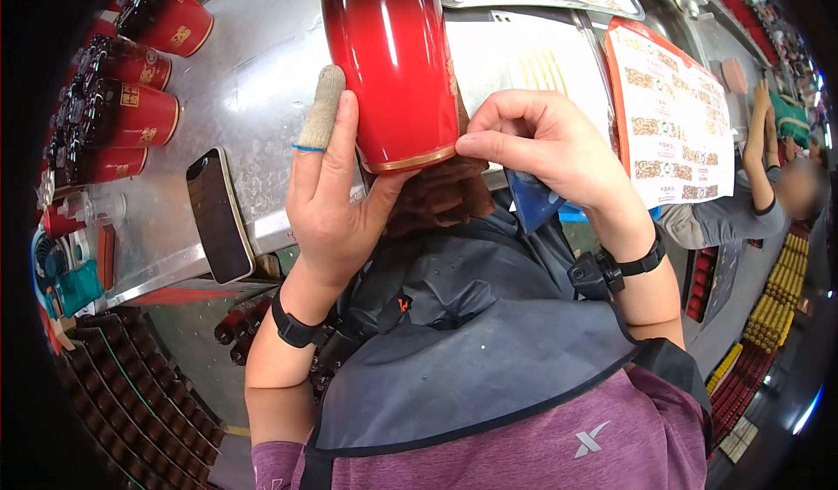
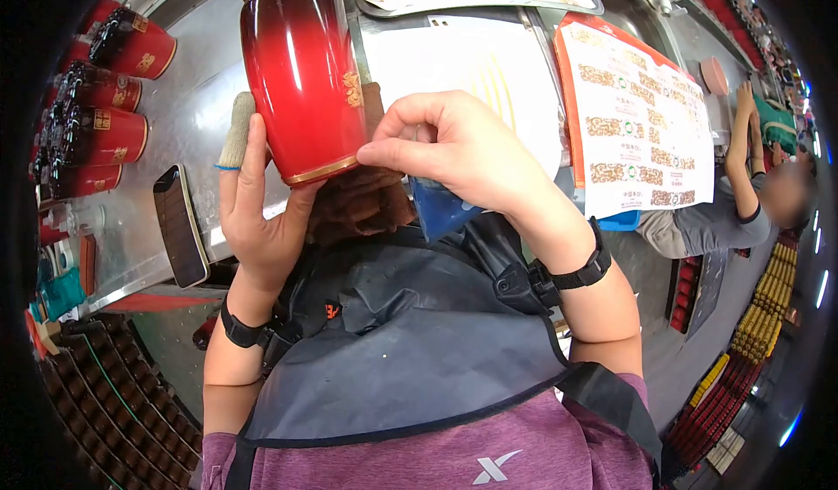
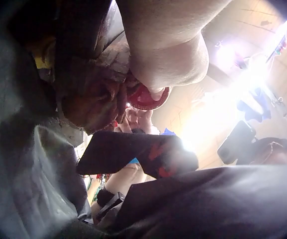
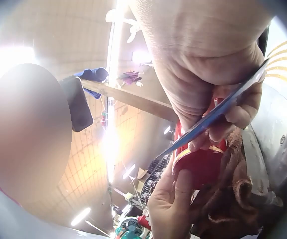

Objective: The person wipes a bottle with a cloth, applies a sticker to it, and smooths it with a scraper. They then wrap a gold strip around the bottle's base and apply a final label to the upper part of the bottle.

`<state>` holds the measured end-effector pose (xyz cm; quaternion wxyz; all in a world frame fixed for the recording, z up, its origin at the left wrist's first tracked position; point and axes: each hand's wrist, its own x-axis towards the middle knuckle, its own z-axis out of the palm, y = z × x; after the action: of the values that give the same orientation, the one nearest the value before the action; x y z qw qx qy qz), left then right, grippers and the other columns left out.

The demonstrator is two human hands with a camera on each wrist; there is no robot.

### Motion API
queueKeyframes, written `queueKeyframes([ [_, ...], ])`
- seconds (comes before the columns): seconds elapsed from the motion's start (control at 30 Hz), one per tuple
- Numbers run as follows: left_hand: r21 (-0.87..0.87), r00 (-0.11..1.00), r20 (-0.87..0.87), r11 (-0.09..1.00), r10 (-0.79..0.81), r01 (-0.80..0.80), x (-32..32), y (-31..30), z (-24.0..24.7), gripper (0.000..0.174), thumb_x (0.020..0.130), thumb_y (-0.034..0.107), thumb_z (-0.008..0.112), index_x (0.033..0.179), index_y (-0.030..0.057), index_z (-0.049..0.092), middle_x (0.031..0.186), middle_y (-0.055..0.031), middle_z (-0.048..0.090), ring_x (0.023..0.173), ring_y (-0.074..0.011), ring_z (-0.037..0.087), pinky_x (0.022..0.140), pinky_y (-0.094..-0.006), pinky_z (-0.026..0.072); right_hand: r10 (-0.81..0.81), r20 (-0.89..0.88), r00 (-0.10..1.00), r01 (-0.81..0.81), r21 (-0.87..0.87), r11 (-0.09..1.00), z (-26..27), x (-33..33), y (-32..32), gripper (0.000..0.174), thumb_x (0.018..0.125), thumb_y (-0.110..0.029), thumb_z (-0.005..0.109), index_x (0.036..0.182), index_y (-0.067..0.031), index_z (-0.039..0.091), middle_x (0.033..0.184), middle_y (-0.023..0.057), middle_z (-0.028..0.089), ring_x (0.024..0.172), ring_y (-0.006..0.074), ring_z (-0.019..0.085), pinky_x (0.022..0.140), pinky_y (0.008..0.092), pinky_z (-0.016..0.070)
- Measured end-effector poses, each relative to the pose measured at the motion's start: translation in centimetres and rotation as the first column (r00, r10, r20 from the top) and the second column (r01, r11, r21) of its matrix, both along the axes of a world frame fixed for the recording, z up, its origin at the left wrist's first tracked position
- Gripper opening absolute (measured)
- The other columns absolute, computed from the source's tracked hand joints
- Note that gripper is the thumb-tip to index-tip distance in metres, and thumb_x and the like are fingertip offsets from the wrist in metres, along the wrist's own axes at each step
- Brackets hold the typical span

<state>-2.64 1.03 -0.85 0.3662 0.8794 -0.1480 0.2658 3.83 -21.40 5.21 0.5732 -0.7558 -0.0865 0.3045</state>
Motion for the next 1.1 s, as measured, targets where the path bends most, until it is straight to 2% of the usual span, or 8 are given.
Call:
queueKeyframes([
  [0.1,-0.019,1.000,0.013,1.000,-0.001,0.001,0.0,-0.1,-0.1,0.070,0.085,0.016,0.077,0.142,-0.0062,0.045,0.141,-0.0232,0.051,0.122,-0.0321,0.057,0.099,-0.0368,0.0500,0.003,-0.004,1.000,-0.003,-0.012,1.000,-0.3,0.2,-0.2,0.011,0.089,-0.013,0.074,0.090,-0.0028,0.070,0.066,-0.0100,0.053,0.061,-0.0013,0.040,0.055,0.0180,0.0303],
  [0.27,-0.167,0.996,-0.083,0.986,-0.028,0.014,-0.4,0.1,-1.2,0.066,0.089,0.018,0.073,0.142,-0.0081,0.043,0.137,-0.0253,0.053,0.118,-0.0356,0.059,0.096,-0.0386,0.0504,-0.034,0.026,0.999,0.035,-0.013,0.999,-1.5,0.7,-1.7,0.017,0.094,-0.016,0.069,0.101,-0.0006,0.069,0.085,-0.0029,0.066,0.074,0.0019,0.054,0.069,0.0189,0.0449],
  [0.5,-0.166,0.983,-0.171,0.985,-0.071,0.042,-0.8,0.8,-1.2,0.062,0.091,0.016,0.070,0.142,-0.0078,0.043,0.134,-0.0251,0.054,0.116,-0.0362,0.059,0.099,-0.0398,0.0477,0.013,-0.023,1.000,-0.011,0.103,0.995,-1.4,1.1,-1.8,0.028,0.103,-0.024,0.055,0.109,-0.0003,0.069,0.088,-0.0013,0.065,0.082,0.0038,0.057,0.076,0.0213,0.0476],
  [0.6,-0.057,0.986,-0.168,0.998,-0.026,0.017,-1.3,1.2,-0.9,0.062,0.090,0.019,0.071,0.141,-0.0074,0.046,0.136,-0.0254,0.053,0.120,-0.0394,0.056,0.103,-0.0431,0.0442,-0.082,-0.197,0.977,0.123,0.205,0.971,-0.8,0.6,-2.5,0.030,0.104,-0.025,0.052,0.113,-0.0005,0.067,0.090,-0.0015,0.064,0.083,0.0036,0.058,0.077,0.0204,0.0484],
  [0.73,0.187,0.996,0.094,0.982,0.008,-0.025,-2.6,1.2,0.1,0.052,0.087,0.028,0.074,0.132,0.0046,0.061,0.142,-0.0206,0.050,0.130,-0.0382,0.046,0.108,-0.0435,0.0395,-0.217,-0.217,0.952,0.276,0.298,0.914,-1.5,-1.0,-2.5,0.028,0.099,-0.012,0.059,0.125,-0.0014,0.060,0.106,0.0018,0.063,0.095,0.0066,0.062,0.082,0.0191,0.0506],
  [0.8,0.321,0.992,0.126,0.946,0.001,-0.041,-2.9,0.8,0.2,0.043,0.084,0.034,0.076,0.123,0.0183,0.071,0.145,-0.0133,0.047,0.135,-0.0329,0.036,0.108,-0.0409,0.0397,-0.229,-0.198,0.953,0.284,0.322,0.903,-1.6,-1.6,-2.4,0.029,0.096,-0.010,0.063,0.124,-0.0014,0.059,0.105,0.0017,0.063,0.094,0.0065,0.061,0.083,0.0199,0.0507],
  [0.93,0.343,0.989,0.127,0.939,-0.079,0.031,-2.3,0.1,-0.3,0.048,0.078,0.034,0.080,0.125,0.0250,0.070,0.145,-0.0095,0.043,0.135,-0.0323,0.035,0.107,-0.0415,0.0407,-0.206,-0.163,0.965,0.253,0.364,0.896,-2.0,-2.4,-2.0,0.031,0.092,-0.006,0.068,0.121,-0.0021,0.060,0.108,0.0026,0.062,0.099,0.0068,0.059,0.086,0.0207,0.0494],
  [1.1,0.372,0.982,0.144,0.926,-0.125,0.064,-1.8,-0.2,-0.4,0.052,0.081,0.040,0.078,0.128,0.0204,0.068,0.148,-0.0163,0.039,0.136,-0.0365,0.033,0.111,-0.0441,0.0358,-0.196,-0.103,0.975,0.221,0.355,0.909,-1.1,-2.7,-1.0,0.033,0.092,0.000,0.065,0.124,-0.0019,0.057,0.111,0.0025,0.060,0.102,0.0081,0.059,0.091,0.0227,0.0478],
])
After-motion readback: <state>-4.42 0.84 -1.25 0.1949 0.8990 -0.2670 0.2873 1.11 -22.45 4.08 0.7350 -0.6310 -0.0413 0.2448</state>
